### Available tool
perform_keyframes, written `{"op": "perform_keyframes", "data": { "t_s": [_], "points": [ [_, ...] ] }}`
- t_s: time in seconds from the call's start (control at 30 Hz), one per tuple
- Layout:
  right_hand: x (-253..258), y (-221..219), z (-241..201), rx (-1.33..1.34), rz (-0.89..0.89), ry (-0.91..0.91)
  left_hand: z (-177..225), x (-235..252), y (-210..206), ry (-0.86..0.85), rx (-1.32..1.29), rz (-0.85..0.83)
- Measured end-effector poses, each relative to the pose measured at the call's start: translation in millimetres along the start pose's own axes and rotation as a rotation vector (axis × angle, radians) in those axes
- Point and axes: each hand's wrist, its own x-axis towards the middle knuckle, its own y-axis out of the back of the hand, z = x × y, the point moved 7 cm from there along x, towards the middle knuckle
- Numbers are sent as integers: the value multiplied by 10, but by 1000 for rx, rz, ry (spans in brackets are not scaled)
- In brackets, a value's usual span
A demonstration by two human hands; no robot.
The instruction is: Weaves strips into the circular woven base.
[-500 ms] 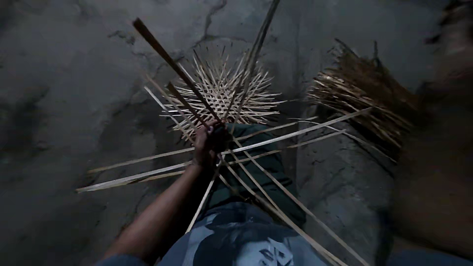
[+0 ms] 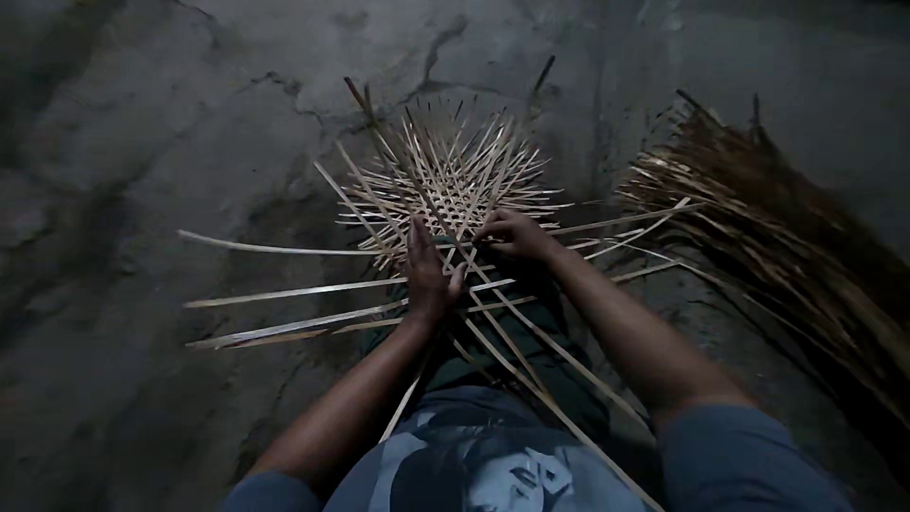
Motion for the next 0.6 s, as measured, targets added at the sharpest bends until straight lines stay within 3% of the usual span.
{"op": "perform_keyframes", "data": {
  "t_s": [0.07, 0.17, 0.3, 0.37, 0.5, 0.6],
  "points": [
    [-23, -29, 61, -1, 30, 81, 11, -52, -1, -1, 268, -81],
    [-33, -38, -54, -3, -46, 53, -80, -145, 35, 79, 387, -156],
    [-32, -103, -233, 0, -60, 221, -130, -320, 131, 161, 393, -163],
    [-40, -124, -272, 5, -111, 200, -137, -384, 161, 202, 355, -142],
    [-61, -125, -142, -4, -53, 241, -152, -409, 171, 199, 367, -118],
    [-70, -106, -125, -25, -47, 231, -171, -395, 156, 221, 368, -177]
  ]
}}
